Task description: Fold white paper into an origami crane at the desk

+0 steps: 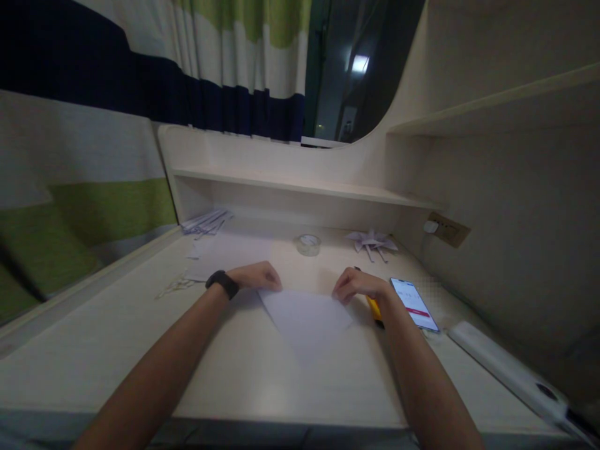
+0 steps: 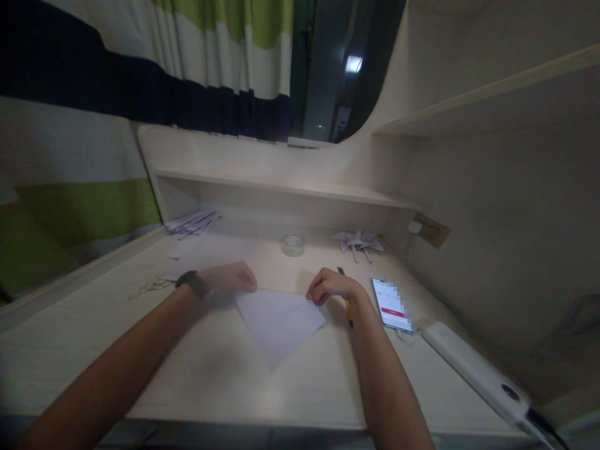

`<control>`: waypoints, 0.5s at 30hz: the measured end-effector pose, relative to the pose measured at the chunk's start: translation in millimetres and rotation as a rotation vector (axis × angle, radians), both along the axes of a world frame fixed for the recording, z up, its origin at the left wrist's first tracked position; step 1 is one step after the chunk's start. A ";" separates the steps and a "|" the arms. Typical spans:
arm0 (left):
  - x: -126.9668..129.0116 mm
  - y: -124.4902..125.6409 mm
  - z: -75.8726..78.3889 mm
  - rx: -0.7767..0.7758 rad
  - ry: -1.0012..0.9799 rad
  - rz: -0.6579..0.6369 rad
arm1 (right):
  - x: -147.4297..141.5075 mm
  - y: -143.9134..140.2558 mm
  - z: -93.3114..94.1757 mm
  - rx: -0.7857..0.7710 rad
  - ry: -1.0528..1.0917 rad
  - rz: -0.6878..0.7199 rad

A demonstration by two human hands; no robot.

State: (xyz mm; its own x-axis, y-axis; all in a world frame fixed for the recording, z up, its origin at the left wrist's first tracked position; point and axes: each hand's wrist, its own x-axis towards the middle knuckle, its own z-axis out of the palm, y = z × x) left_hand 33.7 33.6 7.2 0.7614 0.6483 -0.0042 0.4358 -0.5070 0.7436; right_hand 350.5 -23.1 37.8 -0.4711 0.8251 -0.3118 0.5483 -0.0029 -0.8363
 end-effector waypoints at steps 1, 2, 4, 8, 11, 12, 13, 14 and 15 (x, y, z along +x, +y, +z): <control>-2.0 1.0 -0.7 -0.007 0.005 0.015 | 4.5 0.6 -0.4 -0.014 0.002 0.000; -3.4 1.4 -1.4 -0.013 0.009 0.026 | 8.1 1.7 -1.3 -0.012 0.000 -0.003; -4.4 0.9 -1.7 -0.019 0.013 0.042 | 10.8 4.8 -4.3 0.050 0.014 -0.035; -0.5 -4.3 1.8 -0.018 0.010 0.043 | -5.6 10.5 -14.3 0.222 0.105 -0.055; 3.8 -8.3 5.1 -0.029 -0.002 0.025 | -25.3 9.0 -20.3 0.261 0.106 0.065; 4.9 -9.0 5.6 -0.037 -0.010 0.014 | -30.3 7.4 -21.0 0.246 0.091 0.075; 5.7 -9.5 5.7 -0.045 -0.017 0.001 | -33.9 5.6 -21.2 0.222 0.080 0.071; 6.2 -9.7 5.5 -0.052 -0.024 -0.010 | -35.9 3.9 -20.9 0.196 0.075 0.058; 6.5 -9.7 5.0 -0.060 -0.027 -0.015 | -36.4 2.7 -20.3 0.171 0.079 0.040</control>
State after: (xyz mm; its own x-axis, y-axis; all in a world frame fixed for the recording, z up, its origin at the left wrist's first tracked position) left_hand 40.2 23.8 12.2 0.7712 0.6362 -0.0222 0.4081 -0.4674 0.7842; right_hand 314.1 -20.5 17.5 -0.5218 0.8432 -0.1293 0.4777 0.1632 -0.8632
